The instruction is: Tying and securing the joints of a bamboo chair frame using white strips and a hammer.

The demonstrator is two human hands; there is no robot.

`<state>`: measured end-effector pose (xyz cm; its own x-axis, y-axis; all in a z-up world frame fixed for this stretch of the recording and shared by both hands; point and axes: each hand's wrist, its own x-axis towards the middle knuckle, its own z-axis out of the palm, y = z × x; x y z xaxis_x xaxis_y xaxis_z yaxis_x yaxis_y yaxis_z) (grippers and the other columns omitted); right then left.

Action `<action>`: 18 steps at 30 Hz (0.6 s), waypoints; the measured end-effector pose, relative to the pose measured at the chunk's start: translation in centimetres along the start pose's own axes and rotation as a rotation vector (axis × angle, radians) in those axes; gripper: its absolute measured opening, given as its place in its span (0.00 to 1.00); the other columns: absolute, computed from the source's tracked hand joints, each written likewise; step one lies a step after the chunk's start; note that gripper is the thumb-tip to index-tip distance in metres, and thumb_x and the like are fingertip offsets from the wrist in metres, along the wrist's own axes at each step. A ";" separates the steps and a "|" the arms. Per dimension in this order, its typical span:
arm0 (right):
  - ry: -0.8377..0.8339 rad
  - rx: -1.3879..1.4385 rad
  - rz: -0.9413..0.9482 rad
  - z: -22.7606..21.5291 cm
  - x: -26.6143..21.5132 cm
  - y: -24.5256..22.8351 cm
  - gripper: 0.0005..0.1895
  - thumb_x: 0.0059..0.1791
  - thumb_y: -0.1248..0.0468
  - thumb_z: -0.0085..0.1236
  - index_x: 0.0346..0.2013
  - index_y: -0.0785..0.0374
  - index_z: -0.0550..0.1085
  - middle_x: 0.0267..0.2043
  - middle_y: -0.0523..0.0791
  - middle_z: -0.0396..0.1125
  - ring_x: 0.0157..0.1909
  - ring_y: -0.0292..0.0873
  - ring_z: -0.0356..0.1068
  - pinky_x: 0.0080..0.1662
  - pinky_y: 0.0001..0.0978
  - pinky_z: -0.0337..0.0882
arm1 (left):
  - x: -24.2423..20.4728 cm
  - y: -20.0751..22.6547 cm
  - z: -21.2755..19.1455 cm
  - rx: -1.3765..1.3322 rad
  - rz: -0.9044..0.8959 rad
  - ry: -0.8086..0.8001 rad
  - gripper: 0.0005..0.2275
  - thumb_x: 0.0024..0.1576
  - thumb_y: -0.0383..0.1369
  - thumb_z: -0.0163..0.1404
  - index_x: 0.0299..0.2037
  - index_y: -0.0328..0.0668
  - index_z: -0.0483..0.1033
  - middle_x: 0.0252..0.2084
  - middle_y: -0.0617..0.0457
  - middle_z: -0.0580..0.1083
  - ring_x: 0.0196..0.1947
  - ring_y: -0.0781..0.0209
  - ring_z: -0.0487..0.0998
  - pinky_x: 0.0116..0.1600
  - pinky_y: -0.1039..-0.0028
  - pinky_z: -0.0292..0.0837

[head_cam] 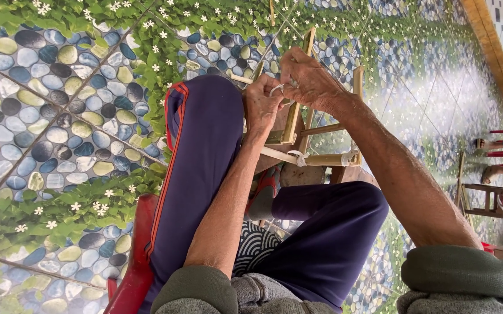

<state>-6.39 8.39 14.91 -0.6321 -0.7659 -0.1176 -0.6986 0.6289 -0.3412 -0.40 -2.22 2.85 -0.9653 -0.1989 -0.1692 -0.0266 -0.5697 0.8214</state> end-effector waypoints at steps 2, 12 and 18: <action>0.016 0.027 0.021 0.0 -0.1 -0.6 0.05 0.50 0.64 0.50 0.40 0.57 0.67 0.52 0.48 0.53 0.48 0.50 0.63 0.43 0.49 0.69 | 0.4 -0.8 -0.3 -0.023 -0.041 -0.030 0.08 0.50 0.17 0.52 0.27 0.43 0.73 0.22 0.62 0.58 0.18 0.71 0.64 0.21 0.78 0.76; 0.112 0.051 0.142 -1.1 -0.5 -3.6 0.08 0.58 0.60 0.44 0.41 0.61 0.69 0.51 0.50 0.62 0.49 0.52 0.67 0.50 0.47 0.67 | 0.2 -0.7 -0.6 -0.576 -0.605 -0.099 0.05 0.53 0.26 0.55 0.39 0.40 0.78 0.25 0.54 0.76 0.20 0.68 0.76 0.28 0.80 0.73; 0.088 -0.051 0.227 -0.4 -0.8 -2.5 0.07 0.49 0.70 0.62 0.35 0.61 0.70 0.55 0.51 0.62 0.63 0.58 0.66 0.51 0.53 0.70 | 0.6 -2.8 -0.9 -0.605 -0.617 -0.116 0.09 0.56 0.29 0.57 0.45 0.41 0.79 0.29 0.53 0.78 0.23 0.69 0.77 0.33 0.78 0.76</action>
<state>-4.26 7.43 16.21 -0.8001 -0.5910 -0.1030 -0.5501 0.7912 -0.2673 -0.66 -1.45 0.00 -0.8452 0.3489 -0.4049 -0.4429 -0.8813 0.1650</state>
